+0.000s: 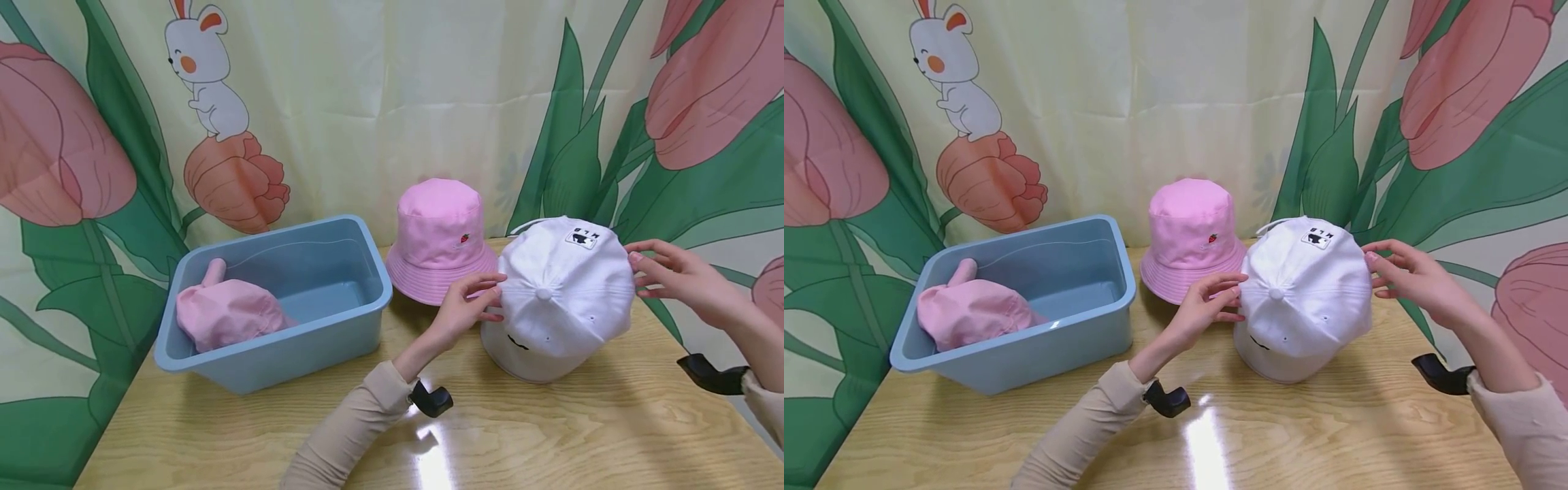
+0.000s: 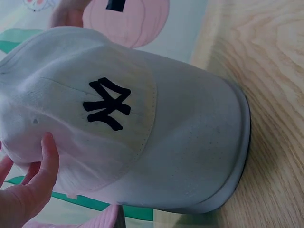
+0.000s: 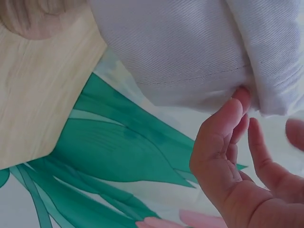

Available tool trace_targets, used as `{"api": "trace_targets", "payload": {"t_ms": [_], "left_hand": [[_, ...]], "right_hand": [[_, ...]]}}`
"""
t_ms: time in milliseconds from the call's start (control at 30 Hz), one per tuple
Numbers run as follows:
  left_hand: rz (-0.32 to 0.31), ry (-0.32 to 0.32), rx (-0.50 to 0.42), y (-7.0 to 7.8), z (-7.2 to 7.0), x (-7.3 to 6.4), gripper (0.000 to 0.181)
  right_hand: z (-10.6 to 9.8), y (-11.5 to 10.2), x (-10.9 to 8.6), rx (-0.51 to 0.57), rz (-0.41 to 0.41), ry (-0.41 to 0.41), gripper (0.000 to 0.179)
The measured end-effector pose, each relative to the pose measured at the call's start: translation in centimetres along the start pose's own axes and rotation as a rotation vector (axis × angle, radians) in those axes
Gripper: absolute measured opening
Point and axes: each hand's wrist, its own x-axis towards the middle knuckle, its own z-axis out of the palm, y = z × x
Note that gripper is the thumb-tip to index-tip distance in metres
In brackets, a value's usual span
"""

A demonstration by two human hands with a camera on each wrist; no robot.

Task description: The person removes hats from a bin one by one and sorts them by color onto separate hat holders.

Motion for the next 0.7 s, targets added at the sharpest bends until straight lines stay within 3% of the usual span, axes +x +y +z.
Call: {"api": "trace_targets", "payload": {"t_ms": [367, 567, 700], "left_hand": [[-0.008, 0.006, -0.051, -0.2, 0.2, 0.1, 0.033], [-0.014, 0.017, -0.071, -0.1, 0.3, 0.1, 0.032], [-0.008, 0.029, -0.101, 0.3, 0.4, 0.2, 0.032]], "right_hand": [[0.0, 0.1, -0.3, 0.051, 0.044, -0.014, 0.026], [-0.5, 0.6, -0.3, 0.141, 0.077, -0.065, 0.023], [-1.0, 1.1, 0.2, 0.227, 0.055, -0.109, 0.027]]}}
